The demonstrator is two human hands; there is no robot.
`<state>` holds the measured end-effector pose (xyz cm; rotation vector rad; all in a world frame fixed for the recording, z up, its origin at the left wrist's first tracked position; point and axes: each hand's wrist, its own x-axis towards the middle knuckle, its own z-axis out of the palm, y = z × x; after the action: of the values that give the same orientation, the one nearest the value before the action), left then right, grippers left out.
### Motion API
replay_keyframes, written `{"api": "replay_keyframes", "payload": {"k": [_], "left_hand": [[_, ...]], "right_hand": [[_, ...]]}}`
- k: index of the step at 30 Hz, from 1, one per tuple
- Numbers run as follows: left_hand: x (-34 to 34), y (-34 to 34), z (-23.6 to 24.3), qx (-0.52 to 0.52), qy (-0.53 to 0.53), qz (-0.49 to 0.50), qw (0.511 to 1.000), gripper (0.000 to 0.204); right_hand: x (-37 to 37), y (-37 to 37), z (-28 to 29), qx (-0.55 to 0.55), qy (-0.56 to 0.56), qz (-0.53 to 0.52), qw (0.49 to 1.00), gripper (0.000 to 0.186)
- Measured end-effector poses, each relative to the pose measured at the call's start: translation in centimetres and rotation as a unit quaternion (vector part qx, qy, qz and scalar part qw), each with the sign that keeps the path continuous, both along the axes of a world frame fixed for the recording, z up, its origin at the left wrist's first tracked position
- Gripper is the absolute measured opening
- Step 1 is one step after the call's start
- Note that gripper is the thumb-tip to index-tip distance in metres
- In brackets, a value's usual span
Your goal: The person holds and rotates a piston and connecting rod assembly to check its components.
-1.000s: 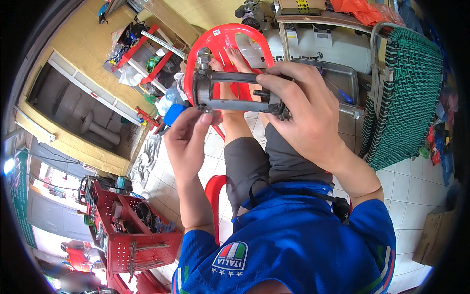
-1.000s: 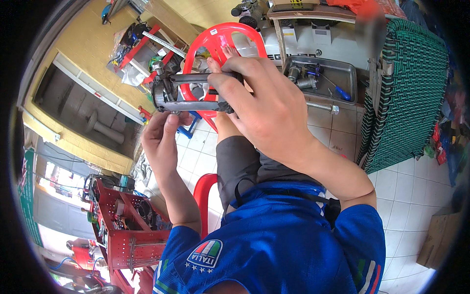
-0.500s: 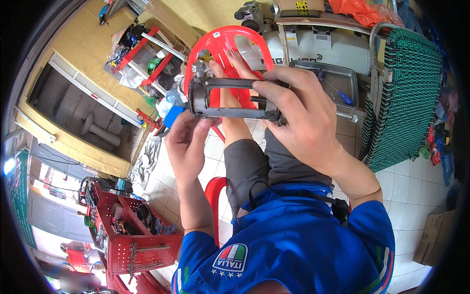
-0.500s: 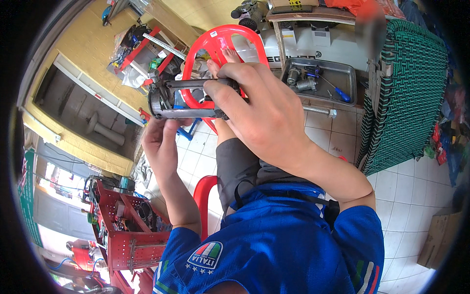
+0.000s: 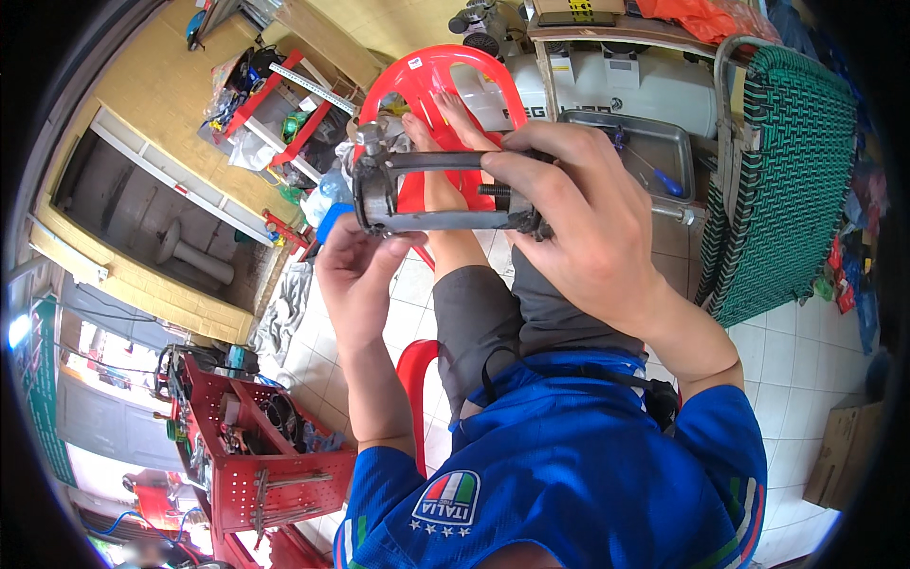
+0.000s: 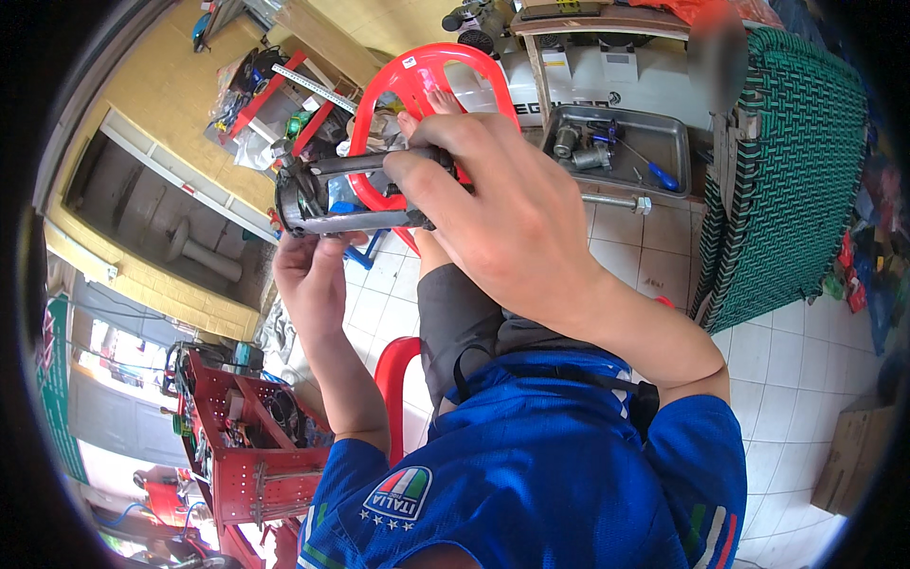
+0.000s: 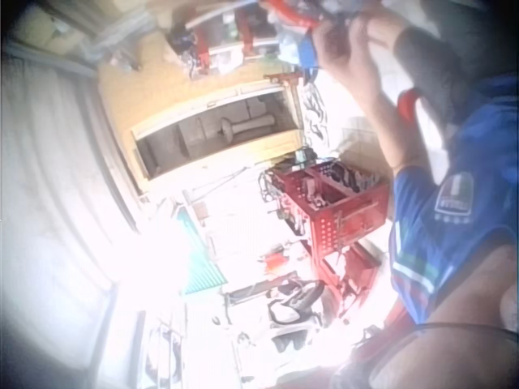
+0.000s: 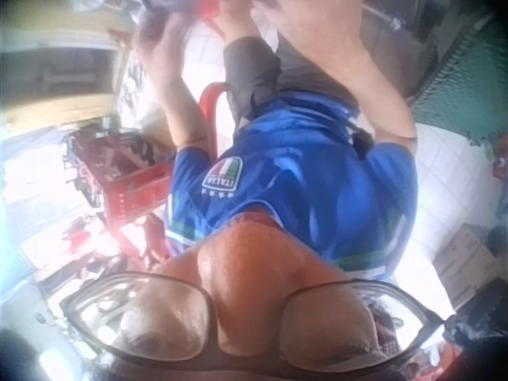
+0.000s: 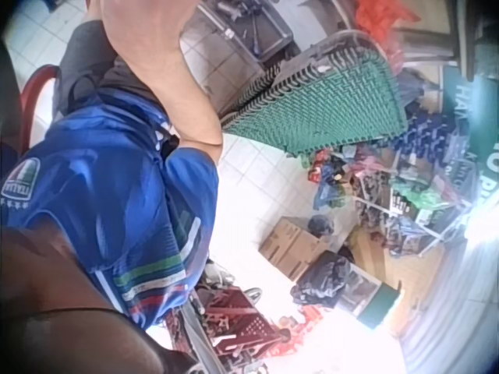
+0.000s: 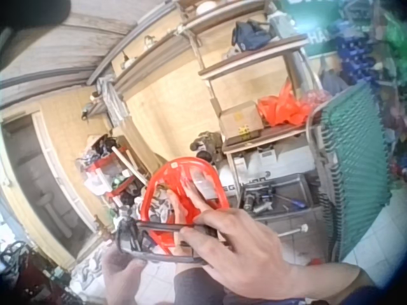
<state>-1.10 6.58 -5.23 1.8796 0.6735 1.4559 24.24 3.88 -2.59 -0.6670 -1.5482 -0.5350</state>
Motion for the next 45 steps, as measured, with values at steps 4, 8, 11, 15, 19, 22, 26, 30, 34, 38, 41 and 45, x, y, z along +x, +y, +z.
{"api": "replay_keyframes", "payload": {"k": [4,8,11,15,19,22,26,30,34,38,41,45], "left_hand": [[1.2,0.1,0.0,0.040,-0.025,0.039,0.998,0.046],[0.8,0.1,0.6,-0.121,-0.078,-0.142,0.979,0.057],[0.6,-0.2,0.4,-0.135,-0.074,-0.182,0.971,0.051],[0.5,0.2,0.2,-0.059,-0.114,-0.170,0.977,0.027],[0.9,-0.2,0.3,0.045,-0.033,-0.003,0.998,0.031],[1.3,-0.1,0.2,-0.066,-0.080,-0.120,0.987,0.042],[1.3,-0.3,0.8,-0.183,-0.119,-0.246,0.944,0.060],[0.2,0.4,-0.3,-0.083,-0.061,-0.175,0.979,0.055],[0.8,-0.5,0.3,0.058,0.037,-0.013,0.998,0.054],[1.2,-0.9,0.4,0.016,-0.041,-0.097,0.994,0.052],[1.0,-0.5,0.5,-0.064,-0.067,-0.200,0.975,0.050],[-0.5,-0.2,0.1,-0.062,-0.035,-0.197,0.978,0.051]], "right_hand": [[-0.1,-0.1,-0.3,-0.022,-0.004,0.014,1.000,0.066],[0.1,-0.2,-0.2,-0.028,-0.006,0.015,0.999,0.065],[0.1,-0.2,-0.2,-0.027,-0.006,0.021,0.999,0.064],[-0.1,-0.4,-0.2,-0.032,0.003,0.026,0.999,0.064],[-0.2,-0.3,-0.2,-0.028,0.000,0.014,1.000,0.058],[-0.2,-0.1,-0.1,-0.020,0.002,0.002,1.000,0.046],[0.2,-0.2,0.1,-0.024,0.000,0.005,1.000,0.048],[0.1,-0.6,-0.1,-0.051,-0.003,0.039,0.998,0.068],[-0.1,-0.2,-0.2,-0.039,0.010,0.026,0.999,0.050],[0.1,-0.6,0.1,-0.056,0.002,0.050,0.997,0.054],[0.0,-0.9,0.0,-0.080,0.001,0.067,0.995,0.061],[-0.1,-0.8,0.0,-0.094,0.003,0.084,0.992,0.068]]}}
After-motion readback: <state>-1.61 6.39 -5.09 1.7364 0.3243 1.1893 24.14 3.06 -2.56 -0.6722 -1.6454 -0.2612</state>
